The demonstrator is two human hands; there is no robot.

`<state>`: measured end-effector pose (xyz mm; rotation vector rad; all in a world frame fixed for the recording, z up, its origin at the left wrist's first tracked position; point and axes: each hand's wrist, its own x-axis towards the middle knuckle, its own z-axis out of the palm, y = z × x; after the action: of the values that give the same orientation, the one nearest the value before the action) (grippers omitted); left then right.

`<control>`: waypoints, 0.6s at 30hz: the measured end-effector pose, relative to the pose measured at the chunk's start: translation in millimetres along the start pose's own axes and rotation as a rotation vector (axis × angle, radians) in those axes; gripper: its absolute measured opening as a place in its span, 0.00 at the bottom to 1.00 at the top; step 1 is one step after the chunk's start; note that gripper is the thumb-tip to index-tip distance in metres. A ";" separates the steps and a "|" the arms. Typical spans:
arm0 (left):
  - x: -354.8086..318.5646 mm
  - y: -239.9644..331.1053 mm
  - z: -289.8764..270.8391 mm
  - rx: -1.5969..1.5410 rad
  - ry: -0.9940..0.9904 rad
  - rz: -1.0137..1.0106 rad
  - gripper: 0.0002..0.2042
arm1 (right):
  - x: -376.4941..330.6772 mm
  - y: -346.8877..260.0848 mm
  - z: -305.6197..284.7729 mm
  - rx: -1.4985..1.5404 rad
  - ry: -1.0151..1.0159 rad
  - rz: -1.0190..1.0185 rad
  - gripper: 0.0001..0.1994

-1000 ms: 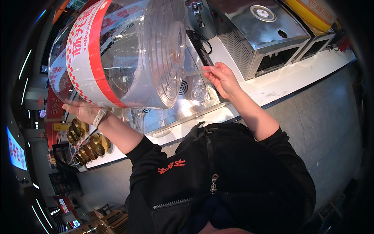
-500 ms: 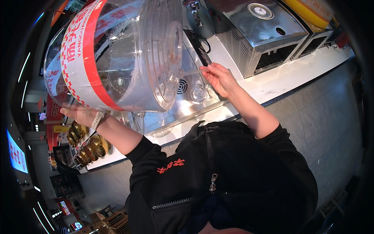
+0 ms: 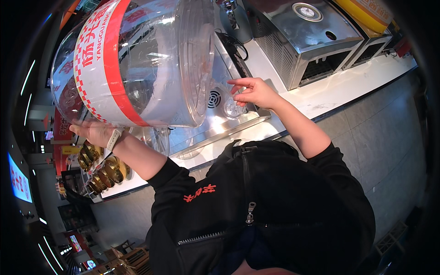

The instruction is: The person assembles a clear plastic container by placing a lid on the base, inserting a straw through the lid, and securing a small circular cap at the center of the lid. The person then places the assembled container on the counter.

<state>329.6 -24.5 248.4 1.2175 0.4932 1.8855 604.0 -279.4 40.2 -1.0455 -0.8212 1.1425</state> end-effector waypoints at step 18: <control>-9.4 -7.9 4.3 -0.017 0.050 0.027 0.31 | 5.3 -2.1 15.4 -0.682 0.020 -0.173 0.15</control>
<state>338.6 -27.8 239.6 1.1740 0.4891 1.9434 591.8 -271.0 47.1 -1.4993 -1.3042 0.7067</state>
